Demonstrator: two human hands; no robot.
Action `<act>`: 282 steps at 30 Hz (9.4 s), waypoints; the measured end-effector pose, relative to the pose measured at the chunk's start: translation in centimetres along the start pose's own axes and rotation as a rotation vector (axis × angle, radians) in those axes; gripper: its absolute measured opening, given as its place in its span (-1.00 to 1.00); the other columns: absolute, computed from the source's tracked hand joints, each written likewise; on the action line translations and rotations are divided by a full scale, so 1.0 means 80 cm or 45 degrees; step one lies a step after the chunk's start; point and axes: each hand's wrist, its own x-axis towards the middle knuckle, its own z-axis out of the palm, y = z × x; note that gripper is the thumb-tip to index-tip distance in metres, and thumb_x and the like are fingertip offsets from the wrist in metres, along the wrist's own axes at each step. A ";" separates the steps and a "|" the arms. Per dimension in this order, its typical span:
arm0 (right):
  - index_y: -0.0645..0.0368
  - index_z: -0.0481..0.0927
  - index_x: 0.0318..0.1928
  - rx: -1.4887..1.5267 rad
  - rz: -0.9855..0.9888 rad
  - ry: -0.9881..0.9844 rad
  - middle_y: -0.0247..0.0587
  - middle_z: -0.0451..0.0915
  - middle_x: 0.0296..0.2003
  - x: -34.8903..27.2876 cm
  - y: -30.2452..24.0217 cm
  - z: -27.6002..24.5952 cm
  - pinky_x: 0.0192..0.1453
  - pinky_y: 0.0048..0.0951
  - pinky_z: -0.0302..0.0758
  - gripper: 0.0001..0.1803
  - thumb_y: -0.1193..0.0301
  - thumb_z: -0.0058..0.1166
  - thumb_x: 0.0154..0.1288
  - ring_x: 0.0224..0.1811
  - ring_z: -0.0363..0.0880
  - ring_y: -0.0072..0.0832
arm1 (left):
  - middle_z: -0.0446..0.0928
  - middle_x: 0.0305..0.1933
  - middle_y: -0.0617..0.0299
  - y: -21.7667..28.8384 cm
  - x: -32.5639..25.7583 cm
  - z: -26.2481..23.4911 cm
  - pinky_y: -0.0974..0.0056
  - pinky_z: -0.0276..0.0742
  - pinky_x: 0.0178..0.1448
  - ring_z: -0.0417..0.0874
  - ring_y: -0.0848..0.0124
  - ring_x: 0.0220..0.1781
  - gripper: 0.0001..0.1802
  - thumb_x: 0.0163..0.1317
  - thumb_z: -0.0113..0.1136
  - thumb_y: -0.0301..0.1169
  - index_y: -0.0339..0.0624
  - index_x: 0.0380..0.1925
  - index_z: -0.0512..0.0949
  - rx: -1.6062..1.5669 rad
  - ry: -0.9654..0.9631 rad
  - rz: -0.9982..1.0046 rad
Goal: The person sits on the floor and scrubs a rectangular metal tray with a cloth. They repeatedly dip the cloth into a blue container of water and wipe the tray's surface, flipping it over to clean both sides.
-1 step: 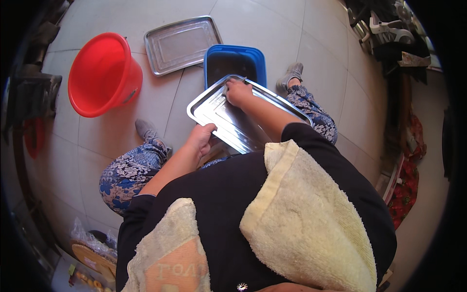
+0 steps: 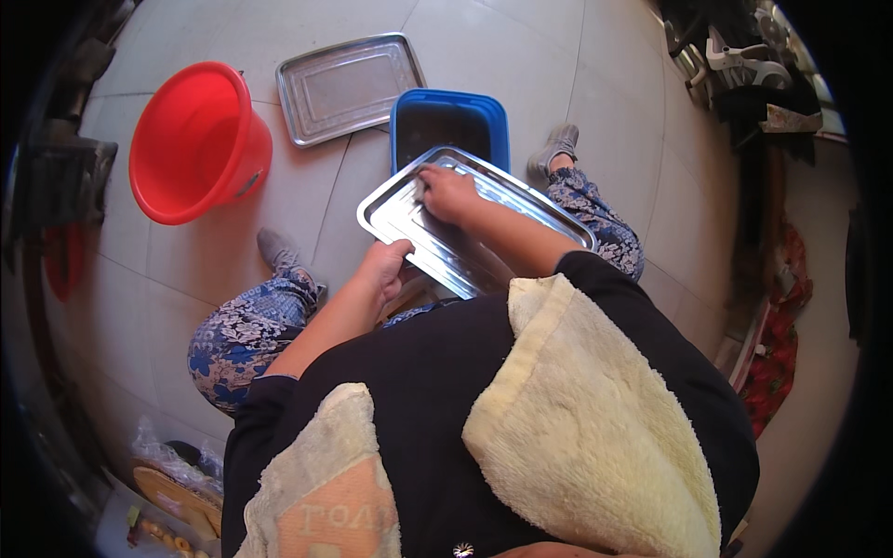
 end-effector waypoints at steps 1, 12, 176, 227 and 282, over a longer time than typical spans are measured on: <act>-0.02 0.48 0.16 0.047 -0.062 0.026 -0.26 0.39 0.24 -0.014 -0.014 -0.007 0.27 0.07 0.14 -0.56 0.32 -0.18 0.28 0.29 0.33 -0.34 | 0.50 -0.09 0.08 0.001 -0.004 0.003 -0.01 0.59 0.09 0.59 0.17 -0.06 -0.61 0.08 -0.02 -0.60 -0.30 -0.02 0.38 0.000 0.011 0.004; -0.02 0.50 0.10 0.242 -0.190 -0.053 -0.22 0.44 0.19 -0.040 -0.032 0.002 0.27 -0.03 0.23 -0.58 0.37 -0.05 0.18 0.28 0.35 -0.26 | 0.50 -0.10 0.11 -0.004 0.008 -0.004 0.00 0.62 0.04 0.57 0.20 -0.05 -0.62 0.10 -0.03 -0.59 -0.28 -0.02 0.38 0.031 0.019 -0.005; -0.18 0.65 -0.11 0.479 -0.885 1.200 -0.33 0.54 -0.18 -0.131 -0.221 -0.159 0.02 -0.22 0.39 -0.70 0.40 0.08 0.13 -0.04 0.52 -0.32 | 0.43 0.09 0.12 0.135 -0.225 -0.005 0.16 0.53 0.10 0.55 0.26 0.05 -0.39 0.11 0.07 -0.61 -0.20 0.22 0.23 0.306 -0.513 0.669; -0.17 0.63 -0.08 0.349 -0.027 1.401 -0.17 0.56 -0.14 0.003 -0.070 -0.187 0.03 -0.21 0.46 -0.71 0.38 -0.11 0.27 -0.02 0.52 -0.18 | 0.50 0.00 0.19 0.121 -0.251 -0.023 0.25 0.41 0.16 0.52 0.34 0.06 -0.48 0.07 0.06 -0.69 -0.26 0.11 0.37 0.286 -0.361 0.947; 0.13 0.48 0.11 1.110 -0.116 0.838 0.14 0.50 0.02 -0.064 -0.016 -0.020 0.19 -0.28 0.40 -0.62 0.44 -0.15 0.29 0.10 0.47 -0.05 | 0.56 -0.07 0.15 0.135 -0.170 -0.027 0.30 0.48 0.04 0.58 0.38 -0.10 -0.46 0.46 -0.27 -0.04 -0.32 0.01 0.43 0.068 0.504 1.049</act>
